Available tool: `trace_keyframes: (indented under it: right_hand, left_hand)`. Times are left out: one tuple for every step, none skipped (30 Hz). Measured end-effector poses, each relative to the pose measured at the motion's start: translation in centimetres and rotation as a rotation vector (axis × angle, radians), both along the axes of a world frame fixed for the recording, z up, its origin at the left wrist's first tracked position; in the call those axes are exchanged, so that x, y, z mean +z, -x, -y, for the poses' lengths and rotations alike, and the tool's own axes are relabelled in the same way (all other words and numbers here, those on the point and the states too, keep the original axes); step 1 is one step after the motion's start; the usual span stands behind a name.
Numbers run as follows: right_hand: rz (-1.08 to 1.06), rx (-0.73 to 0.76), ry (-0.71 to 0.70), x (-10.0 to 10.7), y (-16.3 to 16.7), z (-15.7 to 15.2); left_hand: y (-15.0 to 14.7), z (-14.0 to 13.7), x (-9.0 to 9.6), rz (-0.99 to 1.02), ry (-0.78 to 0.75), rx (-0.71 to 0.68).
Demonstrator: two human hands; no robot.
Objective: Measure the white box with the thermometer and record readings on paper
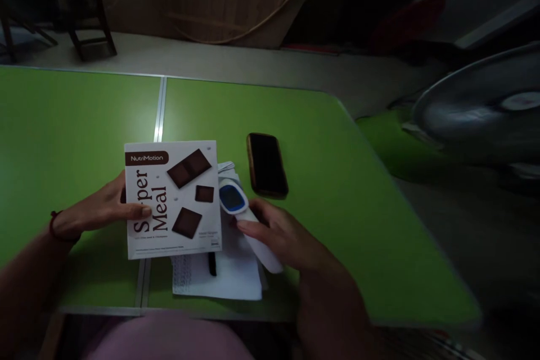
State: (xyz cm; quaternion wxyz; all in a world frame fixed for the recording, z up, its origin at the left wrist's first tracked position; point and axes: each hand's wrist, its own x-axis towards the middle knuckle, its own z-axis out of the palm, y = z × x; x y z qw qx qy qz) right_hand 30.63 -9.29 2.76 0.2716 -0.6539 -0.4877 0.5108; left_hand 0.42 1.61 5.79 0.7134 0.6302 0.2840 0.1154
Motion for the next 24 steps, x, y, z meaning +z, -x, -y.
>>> trace_keyframes:
  right_hand:
    - [0.136,-0.011,0.017,-0.2,0.4,-0.1]
    - [0.288,-0.021,0.032,-0.4,0.8,-0.3]
    - [0.442,-0.026,0.044,-0.5,1.2,-0.4]
    - [0.583,-0.023,0.056,-0.5,1.6,-0.5]
    - [0.699,-0.011,0.067,-0.6,2.0,-0.6]
    - [0.790,0.005,0.081,-0.6,2.3,-0.6]
    - [0.858,0.025,0.099,-0.6,2.6,-0.7]
    - [0.906,0.046,0.114,-0.7,2.8,-0.7]
    - [0.945,0.060,0.127,-0.7,2.9,-0.6]
    - [0.976,0.070,0.139,-0.8,2.9,-0.5]
    - [1.001,0.076,0.139,-1.0,2.8,-0.3]
    - [1.028,0.078,0.113,-1.2,2.7,0.0]
    - [1.062,0.072,0.050,-1.5,2.5,0.3]
    - [1.101,0.055,-0.054,-1.8,2.4,0.6]
    - [1.138,0.029,-0.208,-2.2,2.2,0.9]
    - [1.154,0.001,-0.401,-2.6,2.1,1.1]
    - [1.136,-0.022,-0.608,-2.9,2.2,1.3]
    - [1.084,-0.026,-0.794,-3.2,2.3,1.5]
    - [1.012,-0.006,-0.938,-3.4,2.6,1.5]
    - [0.946,0.035,-1.027,-3.5,3.0,1.5]
    - [0.903,0.090,-1.058,-3.6,3.5,1.4]
    - [0.891,0.147,-1.042,-3.7,4.0,1.3]
    - [0.905,0.197,-1.003,-3.8,4.4,1.1]
    - [0.930,0.236,-0.959,-4.0,4.7,0.9]
  left_hand:
    - [0.0,0.0,0.2,-0.004,0.002,0.004]
    - [0.1,0.0,0.4,-0.012,0.001,0.011]
    - [0.2,0.0,0.6,-0.022,-0.008,0.019]
    - [0.4,0.0,0.8,-0.034,-0.026,0.036]
    - [0.6,-0.1,1.1,-0.049,-0.053,0.060]
    - [0.9,-0.3,1.2,-0.065,-0.088,0.088]
    - [1.3,-0.5,1.3,-0.082,-0.129,0.124]
    - [1.8,-0.7,1.4,-0.096,-0.176,0.165]
    - [2.2,-1.0,1.4,-0.110,-0.230,0.212]
    - [2.7,-1.2,1.4,-0.123,-0.281,0.257]
    - [3.2,-1.4,1.3,-0.134,-0.326,0.296]
    - [3.6,-1.6,1.2,-0.144,-0.360,0.332]
    - [4.0,-1.7,1.1,-0.153,-0.381,0.365]
    - [4.3,-1.8,1.0,-0.166,-0.391,0.394]
    - [4.6,-1.8,0.9,-0.176,-0.403,0.427]
    - [4.7,-1.9,0.7,-0.186,-0.422,0.465]
    - [4.8,-1.9,0.4,-0.195,-0.453,0.511]
    - [4.9,-2.0,0.1,-0.204,-0.490,0.556]
    - [4.9,-2.2,-0.2,-0.214,-0.528,0.595]
    - [4.9,-2.4,-0.5,-0.228,-0.571,0.623]
    - [4.8,-2.6,-0.7,-0.251,-0.614,0.634]
    - [4.7,-3.0,-0.9,-0.284,-0.651,0.619]
    - [4.6,-3.3,-0.9,-0.315,-0.686,0.587]
    - [4.5,-3.6,-0.9,-0.343,-0.715,0.548]
